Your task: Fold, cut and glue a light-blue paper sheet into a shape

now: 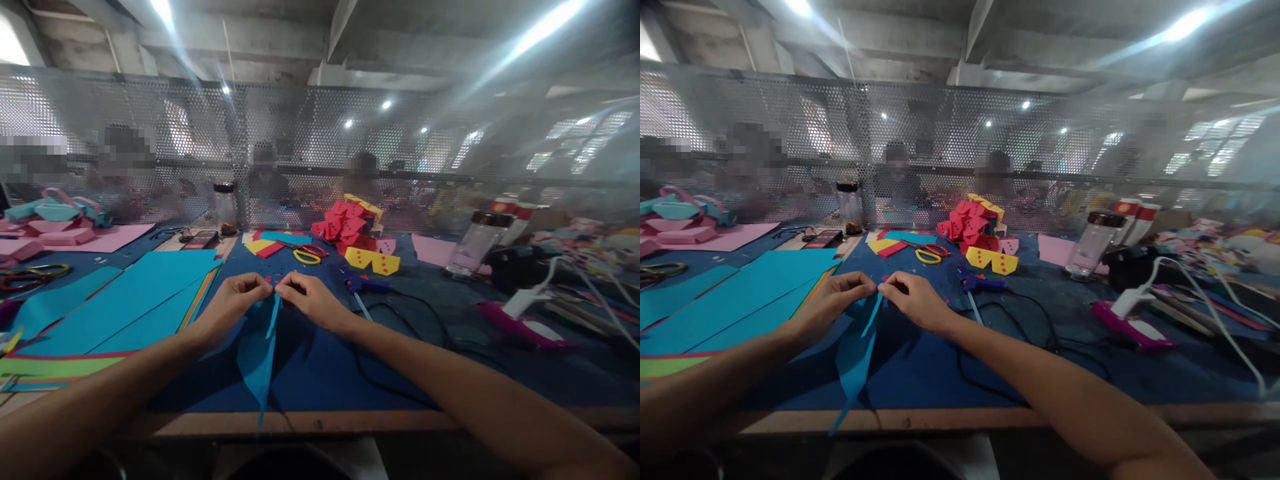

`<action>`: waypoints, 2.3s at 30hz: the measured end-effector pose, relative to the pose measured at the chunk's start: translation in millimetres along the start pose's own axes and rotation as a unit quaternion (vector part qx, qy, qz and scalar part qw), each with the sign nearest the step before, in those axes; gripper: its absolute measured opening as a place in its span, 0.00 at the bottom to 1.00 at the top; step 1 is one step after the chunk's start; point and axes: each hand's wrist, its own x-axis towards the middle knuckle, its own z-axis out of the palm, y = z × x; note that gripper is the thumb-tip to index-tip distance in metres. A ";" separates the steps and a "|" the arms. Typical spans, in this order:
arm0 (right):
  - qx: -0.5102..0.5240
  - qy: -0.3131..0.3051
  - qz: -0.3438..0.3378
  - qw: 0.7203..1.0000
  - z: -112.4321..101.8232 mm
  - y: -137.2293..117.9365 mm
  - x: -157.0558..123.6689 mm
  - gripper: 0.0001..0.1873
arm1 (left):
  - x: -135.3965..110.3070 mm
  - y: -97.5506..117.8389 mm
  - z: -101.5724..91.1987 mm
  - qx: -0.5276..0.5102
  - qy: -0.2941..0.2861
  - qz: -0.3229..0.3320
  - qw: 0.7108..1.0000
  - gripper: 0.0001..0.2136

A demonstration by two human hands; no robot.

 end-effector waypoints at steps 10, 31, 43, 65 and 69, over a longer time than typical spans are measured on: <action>0.117 -0.042 0.025 0.992 0.9 4.3 3.8 0.20 | 1.6 -6.1 -3.3 -0.012 -0.041 0.006 0.999 0.13; 0.083 -0.091 0.027 0.992 -1.4 5.7 1.7 0.13 | 4.0 -7.1 -4.3 -0.029 -0.005 -0.035 0.999 0.12; 0.009 -0.105 0.009 0.994 3.5 6.3 -2.2 0.17 | 6.6 -12.1 -5.1 -0.033 0.006 0.006 0.999 0.12; 0.065 -0.142 0.037 0.987 2.1 5.3 -2.5 0.19 | 7.0 -8.8 -7.1 -0.055 0.020 -0.051 0.997 0.13; 0.059 -0.150 0.039 0.986 1.5 7.0 -1.9 0.19 | 6.9 -5.1 -7.0 -0.042 0.019 -0.048 0.998 0.13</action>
